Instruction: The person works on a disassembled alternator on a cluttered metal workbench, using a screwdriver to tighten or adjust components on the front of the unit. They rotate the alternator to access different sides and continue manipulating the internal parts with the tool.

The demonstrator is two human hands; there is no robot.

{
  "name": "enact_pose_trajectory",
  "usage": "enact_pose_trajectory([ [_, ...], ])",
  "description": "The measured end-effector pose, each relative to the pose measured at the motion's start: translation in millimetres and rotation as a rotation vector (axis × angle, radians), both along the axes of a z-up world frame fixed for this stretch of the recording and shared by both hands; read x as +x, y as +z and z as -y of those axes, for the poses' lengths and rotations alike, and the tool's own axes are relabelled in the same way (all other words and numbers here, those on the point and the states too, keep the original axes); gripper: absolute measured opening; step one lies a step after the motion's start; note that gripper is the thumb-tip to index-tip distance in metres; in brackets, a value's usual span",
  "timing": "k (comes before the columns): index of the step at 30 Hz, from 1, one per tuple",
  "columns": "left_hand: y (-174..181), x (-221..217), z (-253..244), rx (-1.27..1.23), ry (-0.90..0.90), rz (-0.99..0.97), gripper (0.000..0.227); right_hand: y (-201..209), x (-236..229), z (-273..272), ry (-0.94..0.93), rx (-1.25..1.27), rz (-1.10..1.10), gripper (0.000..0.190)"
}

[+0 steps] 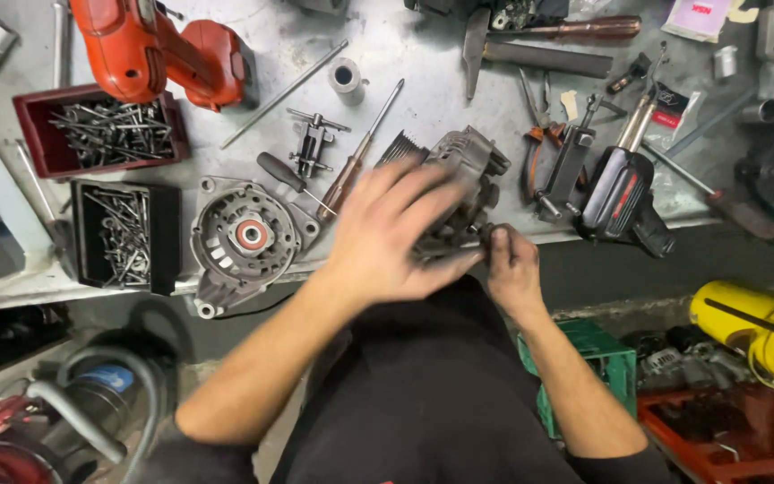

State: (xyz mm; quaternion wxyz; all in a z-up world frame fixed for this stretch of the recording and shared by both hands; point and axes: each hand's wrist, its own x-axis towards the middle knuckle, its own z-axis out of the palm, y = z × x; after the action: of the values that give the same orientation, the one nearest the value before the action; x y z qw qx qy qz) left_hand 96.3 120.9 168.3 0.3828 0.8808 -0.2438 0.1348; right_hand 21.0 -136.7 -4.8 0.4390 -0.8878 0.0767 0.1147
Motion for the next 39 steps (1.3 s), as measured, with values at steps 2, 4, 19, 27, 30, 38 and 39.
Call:
enact_pose_trajectory([
  [2, -20.7, 21.0, 8.0, 0.098, -0.080, 0.009, 0.066, -8.4, -3.8, -3.9, -0.214, 0.332, -0.167, 0.044],
  [4, -36.0, 31.7, 11.6, 0.196, -0.163, 0.020, 0.073, -3.8, -1.8, -12.7, -0.428, 0.667, -0.332, 0.044],
  [19, -52.0, 21.1, 18.1, 0.055, -0.120, -0.195, 0.046, -8.9, -3.8, -16.0, -0.608, 0.936, -0.357, 0.031],
  [27, -49.6, 18.6, 19.1, 0.038, -0.129, -0.214, 0.053, -18.6, -1.6, -8.0, -0.224, 0.297, 0.039, 0.032],
  [30, -51.7, 20.2, 18.2, 0.048, -0.134, -0.189, 0.053, -25.7, 5.9, -0.4, -0.564, 0.901, -0.451, 0.033],
  [38, -45.7, 19.5, 15.9, 0.069, -0.144, -0.221, 0.055, -2.2, 12.0, -5.8, -0.090, 0.300, 0.059, 0.031],
  [39, -43.9, 20.9, 16.1, 0.081, -0.156, -0.211, 0.056, -6.7, 14.1, -4.0, -0.271, 0.638, -0.309, 0.033],
])
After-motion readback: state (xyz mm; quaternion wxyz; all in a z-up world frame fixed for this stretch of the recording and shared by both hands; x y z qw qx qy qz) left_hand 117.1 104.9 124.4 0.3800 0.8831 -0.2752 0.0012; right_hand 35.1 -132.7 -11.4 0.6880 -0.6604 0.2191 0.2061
